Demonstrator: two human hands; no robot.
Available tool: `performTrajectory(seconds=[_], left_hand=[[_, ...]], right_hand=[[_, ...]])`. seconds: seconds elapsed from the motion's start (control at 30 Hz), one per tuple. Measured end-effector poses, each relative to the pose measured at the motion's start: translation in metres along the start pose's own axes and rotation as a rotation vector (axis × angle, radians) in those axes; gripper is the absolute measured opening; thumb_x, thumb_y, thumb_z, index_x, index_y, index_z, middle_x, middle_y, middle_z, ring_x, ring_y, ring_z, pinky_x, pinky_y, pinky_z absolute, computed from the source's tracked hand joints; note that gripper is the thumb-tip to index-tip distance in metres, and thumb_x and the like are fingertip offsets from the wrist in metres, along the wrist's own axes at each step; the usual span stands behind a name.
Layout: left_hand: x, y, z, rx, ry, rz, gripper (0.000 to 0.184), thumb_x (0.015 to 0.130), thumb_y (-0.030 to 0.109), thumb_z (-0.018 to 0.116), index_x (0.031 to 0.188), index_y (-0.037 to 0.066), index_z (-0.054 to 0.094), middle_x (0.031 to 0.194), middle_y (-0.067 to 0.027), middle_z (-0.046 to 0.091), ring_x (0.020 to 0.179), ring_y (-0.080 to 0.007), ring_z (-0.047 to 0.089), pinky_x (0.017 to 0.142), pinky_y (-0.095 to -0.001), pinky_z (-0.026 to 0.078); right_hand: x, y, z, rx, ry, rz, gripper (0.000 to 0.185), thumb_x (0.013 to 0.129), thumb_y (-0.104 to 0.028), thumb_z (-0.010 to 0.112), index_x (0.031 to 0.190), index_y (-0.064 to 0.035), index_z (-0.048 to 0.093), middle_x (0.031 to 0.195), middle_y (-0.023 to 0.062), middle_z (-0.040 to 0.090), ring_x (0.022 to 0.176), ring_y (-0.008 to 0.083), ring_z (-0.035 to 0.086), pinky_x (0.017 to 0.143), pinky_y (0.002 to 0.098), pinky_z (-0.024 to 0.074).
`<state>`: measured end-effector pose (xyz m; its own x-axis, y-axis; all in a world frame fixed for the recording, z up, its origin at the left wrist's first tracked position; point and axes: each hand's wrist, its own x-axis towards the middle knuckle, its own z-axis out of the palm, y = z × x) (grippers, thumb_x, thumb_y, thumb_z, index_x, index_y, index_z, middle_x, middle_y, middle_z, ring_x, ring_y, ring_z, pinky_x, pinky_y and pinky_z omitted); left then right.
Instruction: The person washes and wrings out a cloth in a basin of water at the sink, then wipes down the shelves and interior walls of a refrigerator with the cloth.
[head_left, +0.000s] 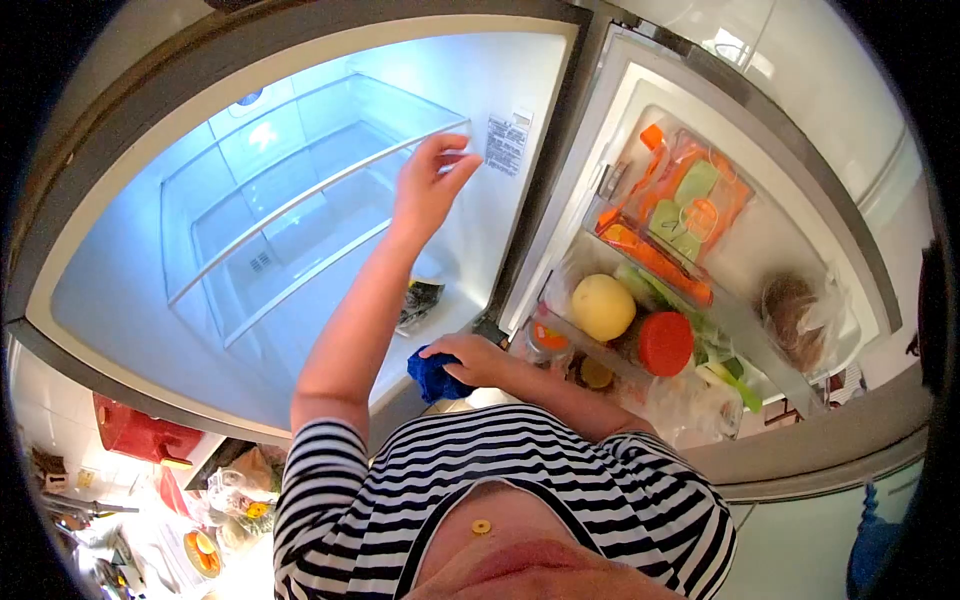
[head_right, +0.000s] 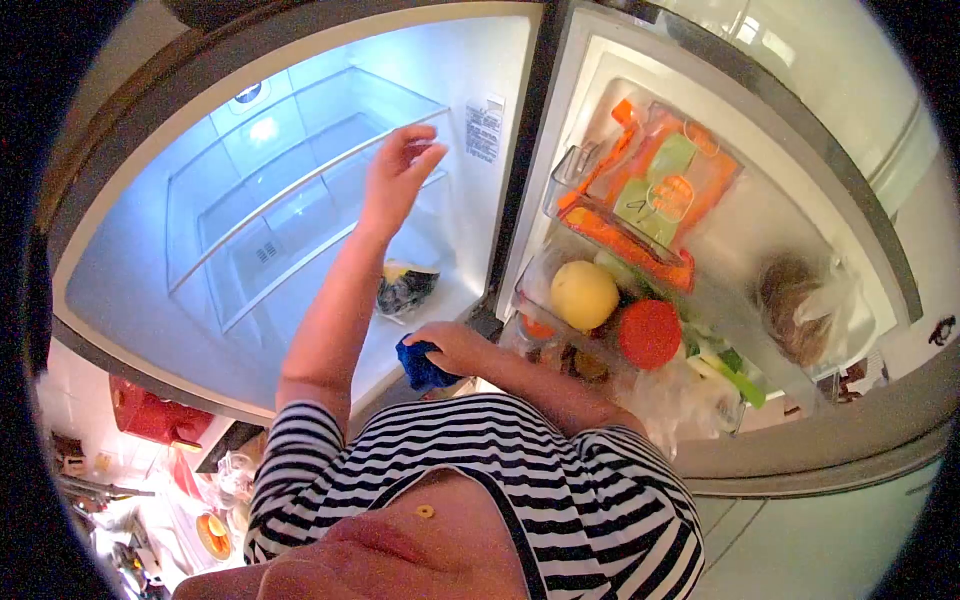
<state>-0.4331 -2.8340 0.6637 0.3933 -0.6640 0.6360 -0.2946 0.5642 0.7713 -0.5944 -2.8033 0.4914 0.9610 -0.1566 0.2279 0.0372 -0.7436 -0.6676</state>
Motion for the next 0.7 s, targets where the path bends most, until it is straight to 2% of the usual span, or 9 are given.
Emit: performTrajectory(seconds=[0.07, 0.17, 0.23, 0.33, 0.4, 0.47, 0.53, 0.7], left_hand=[[0.032, -0.017, 0.023, 0.028, 0.003, 0.017, 0.029, 0.081, 0.013, 0.067, 0.105, 0.000, 0.056, 0.096, -0.0052, 0.060, 0.087, -0.0122, 0.057, 0.076, -0.0241, 0.046], [0.053, -0.023, 0.045, -0.130, 0.012, -0.058, 0.033, 0.077, 0.014, 0.071, 0.102, -0.001, 0.056, 0.093, -0.0063, 0.061, 0.080, -0.0111, 0.057, 0.069, -0.0231, 0.047], [0.058, -0.022, 0.052, -0.116, -0.003, -0.105, 0.027, 0.079, 0.013, 0.069, 0.101, 0.000, 0.059, 0.090, -0.0048, 0.061, 0.079, -0.0098, 0.057, 0.073, -0.0224, 0.046], [0.066, -0.030, 0.054, -0.169, 0.000, -0.167, 0.021, 0.079, 0.013, 0.069, 0.095, 0.001, 0.062, 0.085, -0.0033, 0.062, 0.076, -0.0093, 0.056, 0.071, -0.0218, 0.046], [0.062, -0.030, 0.054, -0.275, -0.016, -0.121, 0.018, 0.079, 0.013, 0.069, 0.092, 0.001, 0.064, 0.083, -0.0024, 0.062, 0.075, -0.0093, 0.056, 0.071, -0.0216, 0.046], [0.066, -0.035, 0.056, -0.298, 0.000, -0.112, 0.016, 0.078, 0.013, 0.069, 0.090, 0.002, 0.064, 0.081, -0.0014, 0.062, 0.073, -0.0088, 0.055, 0.068, -0.0212, 0.045], [0.070, -0.036, 0.054, -0.255, 0.009, -0.114, 0.011, 0.077, 0.010, 0.069, 0.083, 0.002, 0.065, 0.073, -0.0007, 0.061, 0.066, -0.0059, 0.053, 0.060, -0.0208, 0.043], [0.072, -0.034, 0.052, -0.227, -0.016, -0.150, 0.013, 0.077, 0.012, 0.070, 0.083, 0.002, 0.065, 0.073, -0.0006, 0.061, 0.065, -0.0067, 0.052, 0.060, -0.0211, 0.043]], right_hand=[[-0.010, 0.001, -0.005, -0.020, -0.006, 0.006, 0.040, 0.072, -0.005, 0.051, 0.111, -0.0101, 0.056, 0.107, 0.0161, 0.059, 0.101, 0.0346, 0.054, 0.089, 0.0417, 0.0418], [-0.024, 0.001, -0.010, -0.051, -0.051, 0.137, 0.042, 0.073, -0.008, 0.052, 0.115, -0.0137, 0.054, 0.109, 0.0166, 0.058, 0.102, 0.0339, 0.054, 0.091, 0.0412, 0.0412], [-0.031, 0.006, -0.013, -0.027, -0.038, 0.133, 0.042, 0.074, -0.008, 0.052, 0.115, -0.0141, 0.054, 0.109, 0.0166, 0.058, 0.103, 0.0338, 0.054, 0.091, 0.0412, 0.0413], [-0.036, 0.010, -0.015, -0.002, -0.017, 0.128, 0.043, 0.074, -0.007, 0.052, 0.116, -0.0144, 0.054, 0.110, 0.0164, 0.058, 0.103, 0.0337, 0.054, 0.091, 0.0412, 0.0416], [-0.036, 0.012, -0.016, -0.004, -0.008, 0.127, 0.043, 0.074, -0.007, 0.052, 0.116, -0.0144, 0.054, 0.110, 0.0164, 0.058, 0.103, 0.0338, 0.054, 0.091, 0.0411, 0.0417], [-0.036, 0.014, -0.016, -0.001, -0.004, 0.130, 0.043, 0.073, -0.006, 0.052, 0.115, -0.0141, 0.055, 0.110, 0.0161, 0.058, 0.102, 0.0333, 0.055, 0.090, 0.0407, 0.0428], [-0.036, 0.012, -0.017, 0.018, -0.016, 0.142, 0.043, 0.073, -0.006, 0.054, 0.115, -0.0129, 0.054, 0.111, 0.0165, 0.057, 0.104, 0.0337, 0.054, 0.091, 0.0416, 0.0417], [-0.032, 0.010, -0.020, 0.028, -0.049, 0.154, 0.042, 0.074, -0.006, 0.055, 0.116, -0.0117, 0.053, 0.113, 0.0169, 0.056, 0.106, 0.0343, 0.053, 0.093, 0.0428, 0.0404]])
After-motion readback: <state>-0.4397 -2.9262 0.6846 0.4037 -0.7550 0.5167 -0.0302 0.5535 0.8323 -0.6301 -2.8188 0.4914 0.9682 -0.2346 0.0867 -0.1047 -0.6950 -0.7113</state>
